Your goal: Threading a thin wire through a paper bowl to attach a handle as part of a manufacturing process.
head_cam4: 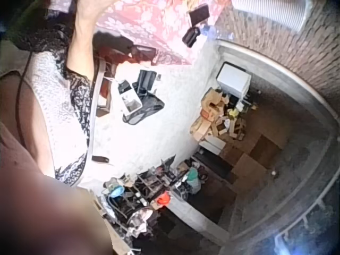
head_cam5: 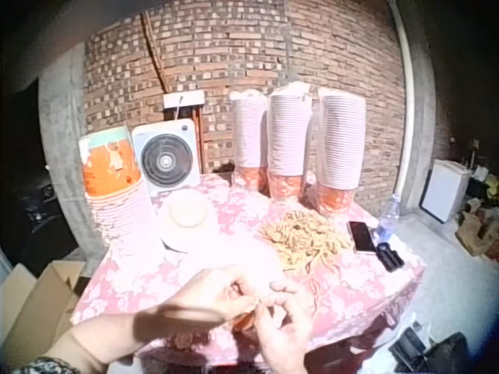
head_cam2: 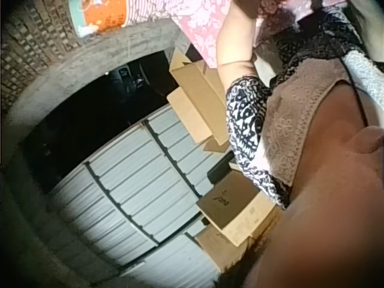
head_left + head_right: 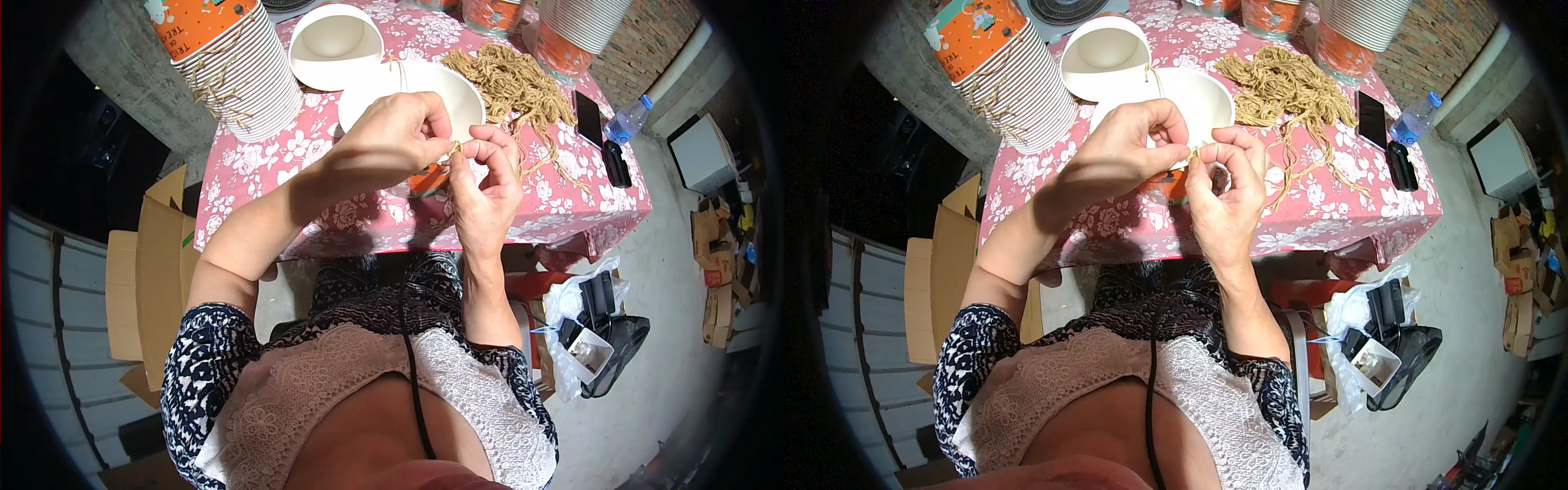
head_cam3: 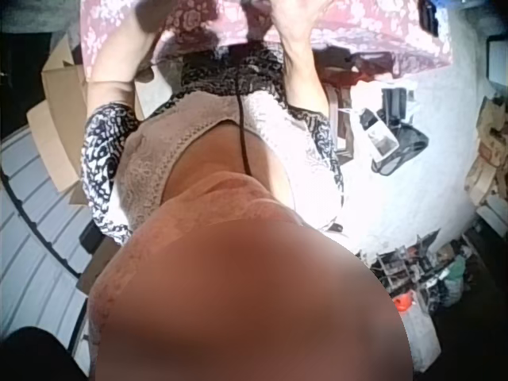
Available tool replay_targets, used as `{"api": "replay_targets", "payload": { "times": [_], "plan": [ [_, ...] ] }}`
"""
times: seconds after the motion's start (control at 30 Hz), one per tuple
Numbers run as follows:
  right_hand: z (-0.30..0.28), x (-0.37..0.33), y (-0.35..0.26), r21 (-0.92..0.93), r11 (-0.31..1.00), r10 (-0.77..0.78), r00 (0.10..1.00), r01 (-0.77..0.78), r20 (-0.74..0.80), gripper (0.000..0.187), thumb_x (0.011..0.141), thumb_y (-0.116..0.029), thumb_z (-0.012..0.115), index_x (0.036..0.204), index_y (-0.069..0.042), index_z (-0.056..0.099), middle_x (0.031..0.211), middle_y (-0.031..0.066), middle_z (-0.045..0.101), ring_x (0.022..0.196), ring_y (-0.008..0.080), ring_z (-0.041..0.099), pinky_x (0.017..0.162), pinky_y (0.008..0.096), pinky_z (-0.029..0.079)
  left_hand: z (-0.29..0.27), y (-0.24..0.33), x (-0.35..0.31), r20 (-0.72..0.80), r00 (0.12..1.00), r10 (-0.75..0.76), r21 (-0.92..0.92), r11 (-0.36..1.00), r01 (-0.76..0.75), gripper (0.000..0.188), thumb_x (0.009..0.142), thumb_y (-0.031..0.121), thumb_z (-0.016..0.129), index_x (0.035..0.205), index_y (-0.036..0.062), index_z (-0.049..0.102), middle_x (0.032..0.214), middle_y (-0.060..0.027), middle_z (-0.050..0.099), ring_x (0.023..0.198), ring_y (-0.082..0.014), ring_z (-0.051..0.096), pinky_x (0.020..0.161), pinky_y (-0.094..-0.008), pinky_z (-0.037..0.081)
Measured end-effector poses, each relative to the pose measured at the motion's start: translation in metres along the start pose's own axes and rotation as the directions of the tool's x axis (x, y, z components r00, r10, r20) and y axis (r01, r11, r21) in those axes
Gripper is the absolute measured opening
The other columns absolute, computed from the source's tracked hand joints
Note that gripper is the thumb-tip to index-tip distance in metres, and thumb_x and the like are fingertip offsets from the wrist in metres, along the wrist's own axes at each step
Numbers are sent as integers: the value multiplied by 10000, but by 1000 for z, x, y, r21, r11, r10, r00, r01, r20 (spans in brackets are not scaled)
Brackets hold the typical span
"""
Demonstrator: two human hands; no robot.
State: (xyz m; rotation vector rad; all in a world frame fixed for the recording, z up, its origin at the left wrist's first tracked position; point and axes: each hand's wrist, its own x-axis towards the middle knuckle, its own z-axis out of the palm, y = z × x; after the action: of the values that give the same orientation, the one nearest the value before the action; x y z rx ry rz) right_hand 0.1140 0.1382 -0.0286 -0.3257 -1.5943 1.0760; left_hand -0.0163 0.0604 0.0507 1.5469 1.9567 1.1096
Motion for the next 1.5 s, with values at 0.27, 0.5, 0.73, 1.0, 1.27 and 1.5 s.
{"api": "replay_targets", "payload": {
  "times": [0.27, 0.5, 0.73, 1.0, 1.27, 1.5],
  "plan": [
    [1, -1, 4, -5, 1000, -18, 1000, 18, -17, 100, 825, 31, 691, 902, -9, 642, 1139, 111, 549, 1044, 195, 525, 756, 267, 484, 4, 7, -9, -13, 1000, -3, 9, 1000, 3, 124, 855, 46, 629, 929, -52, 649, 840, -72, 664, 791, -101, 596, 692, -257, 490],
    [2, -1, 5, -25, 1000, -7, 1000, 6, -31, 101, 820, 13, 704, 898, -14, 645, 1124, 112, 562, 1052, 220, 526, 797, 301, 477, 8, 5, -14, -56, 997, 43, 16, 999, -42, 152, 860, 74, 637, 949, -35, 694, 861, -115, 705, 784, -128, 637, 692, -265, 508],
    [3, -2, -3, 50, 996, 69, 997, -68, -24, 80, 838, 12, 697, 901, -13, 654, 1129, 104, 555, 1043, 194, 524, 771, 278, 470, 5, 5, -11, -47, 998, -40, 67, 997, 43, 161, 883, 89, 641, 948, -52, 682, 805, -74, 684, 698, -85, 596, 621, -261, 495],
    [3, -4, 1, 78, 996, 48, 998, -46, -28, 77, 849, 9, 697, 916, 0, 660, 1131, 102, 549, 1027, 185, 527, 766, 271, 468, 9, -1, -9, -40, 997, -60, 28, 998, 61, 163, 895, 88, 634, 940, -60, 686, 806, -74, 687, 728, -87, 603, 643, -262, 502],
    [2, -3, 4, 62, 998, 21, 999, -19, -33, 74, 862, -3, 692, 930, 4, 664, 1138, 100, 551, 1029, 170, 529, 765, 259, 469, 9, 1, -12, -43, 999, -27, 49, 998, 29, 180, 891, 92, 634, 955, -64, 697, 823, -103, 706, 742, -110, 630, 661, -270, 515],
    [2, -4, 1, 129, 986, 114, 993, -110, -26, 57, 874, -15, 690, 917, 6, 658, 1128, 101, 545, 1026, 165, 526, 764, 257, 468, 8, 6, -13, -48, 996, -69, 70, 995, 72, 171, 886, 108, 637, 934, -45, 699, 775, -83, 696, 687, -97, 604, 607, -260, 485]
  ]
}}
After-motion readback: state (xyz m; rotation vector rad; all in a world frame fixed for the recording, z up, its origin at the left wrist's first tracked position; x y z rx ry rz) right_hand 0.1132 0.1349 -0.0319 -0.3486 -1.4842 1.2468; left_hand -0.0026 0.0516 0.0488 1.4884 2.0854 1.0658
